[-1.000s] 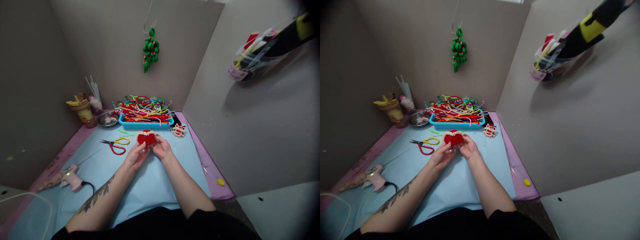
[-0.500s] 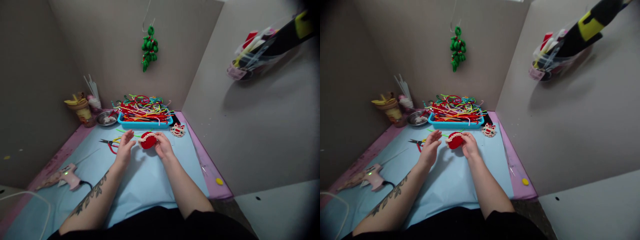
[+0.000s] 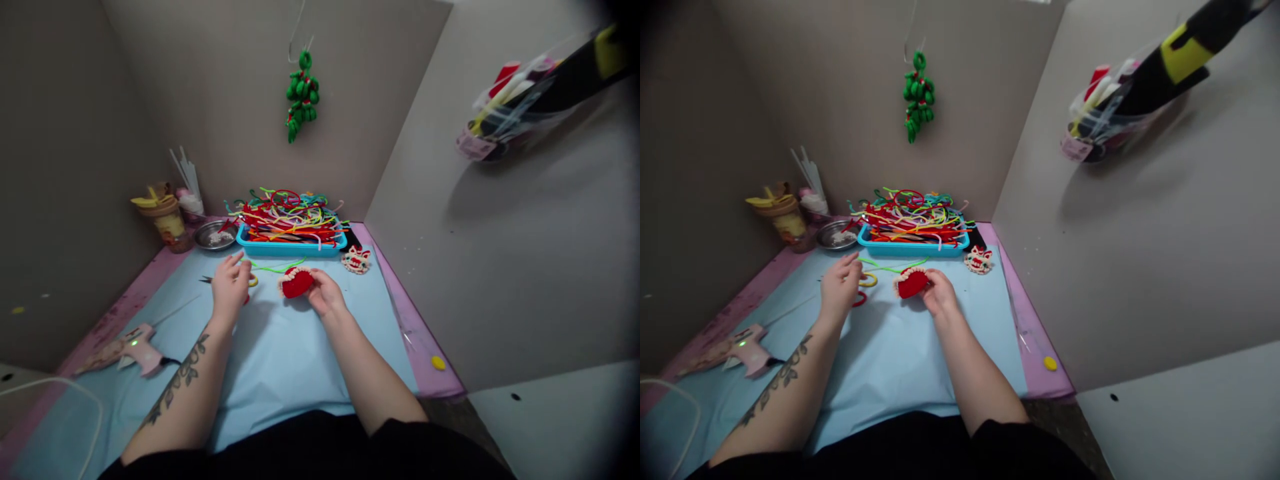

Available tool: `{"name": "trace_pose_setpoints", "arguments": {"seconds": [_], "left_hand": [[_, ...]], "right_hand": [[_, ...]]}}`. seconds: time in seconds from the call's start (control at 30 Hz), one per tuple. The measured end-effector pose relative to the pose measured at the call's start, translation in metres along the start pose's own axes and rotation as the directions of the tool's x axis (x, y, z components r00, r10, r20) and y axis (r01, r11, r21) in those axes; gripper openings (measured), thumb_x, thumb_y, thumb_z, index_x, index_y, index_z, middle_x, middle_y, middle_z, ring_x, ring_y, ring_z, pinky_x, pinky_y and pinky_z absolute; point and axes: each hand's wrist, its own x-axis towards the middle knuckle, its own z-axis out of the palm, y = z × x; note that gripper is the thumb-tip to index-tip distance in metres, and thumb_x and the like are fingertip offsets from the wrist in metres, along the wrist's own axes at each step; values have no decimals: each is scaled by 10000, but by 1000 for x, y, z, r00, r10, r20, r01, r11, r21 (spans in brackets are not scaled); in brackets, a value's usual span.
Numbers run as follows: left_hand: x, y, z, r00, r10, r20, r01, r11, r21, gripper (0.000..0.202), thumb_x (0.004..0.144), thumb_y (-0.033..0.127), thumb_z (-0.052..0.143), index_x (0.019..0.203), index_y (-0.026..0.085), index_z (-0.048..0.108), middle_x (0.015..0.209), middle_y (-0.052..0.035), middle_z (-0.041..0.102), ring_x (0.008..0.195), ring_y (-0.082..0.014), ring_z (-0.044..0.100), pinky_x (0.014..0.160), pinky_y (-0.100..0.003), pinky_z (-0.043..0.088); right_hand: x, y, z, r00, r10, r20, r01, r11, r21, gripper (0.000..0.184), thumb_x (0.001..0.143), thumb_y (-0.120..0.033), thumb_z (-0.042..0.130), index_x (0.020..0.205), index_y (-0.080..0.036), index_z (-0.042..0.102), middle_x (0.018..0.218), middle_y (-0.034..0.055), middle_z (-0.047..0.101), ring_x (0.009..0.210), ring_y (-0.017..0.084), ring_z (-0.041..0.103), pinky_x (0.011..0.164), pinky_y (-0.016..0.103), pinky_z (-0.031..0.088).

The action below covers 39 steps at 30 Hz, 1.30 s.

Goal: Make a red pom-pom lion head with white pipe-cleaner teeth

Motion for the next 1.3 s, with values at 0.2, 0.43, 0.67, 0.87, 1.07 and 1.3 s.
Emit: {"name": "trace_pose_setpoints", "arguments": {"seconds": [0.2,0.43,0.67,0.87,1.07,1.3], "left_hand": [[-18,10,17,901,95,423,-78,995,-57,222,667,171,725,870,257,751,927,-68,696,938,-244,597,951,-362,416],[-26,14,19,834,37,550,-14,999,-46,286,618,177,764,897,240,756,847,-58,688,758,-192,566,617,-228,437],[-24,11,20,869,56,491,-48,998,-29,198,657,175,740,846,231,757,786,-57,672,736,-189,556,635,-242,425],[-20,4,18,856,149,495,-211,975,72,155,740,267,695,882,230,745,791,-55,670,748,-191,570,659,-266,434],[-20,-4,19,811,225,540,-370,912,176,201,832,305,598,950,195,718,864,-71,669,776,-181,599,710,-297,470],[-22,-7,20,824,239,513,-370,913,169,215,843,330,584,947,190,709,861,-77,663,778,-178,603,646,-270,479]], "right_hand": [[-19,-1,15,993,-94,68,107,971,-212,166,597,-248,672,705,-196,557,632,-24,628,583,143,570,539,257,462],[-28,1,21,971,-174,167,225,899,-375,132,677,-276,642,740,-185,571,683,-26,615,610,123,555,585,242,455],[-31,-2,23,952,-135,275,243,879,-410,216,677,-335,706,816,-179,646,762,-1,665,674,137,606,671,272,495],[-31,-1,24,942,-120,315,259,855,-449,286,669,-343,716,895,-175,668,844,30,697,713,150,631,708,285,507],[-29,2,23,931,-238,276,342,830,-440,251,656,-324,733,840,-187,633,793,11,669,710,137,609,705,268,494],[-30,4,21,913,-284,292,396,790,-468,178,699,-328,701,760,-186,613,716,-14,627,649,126,570,653,251,463]]}}
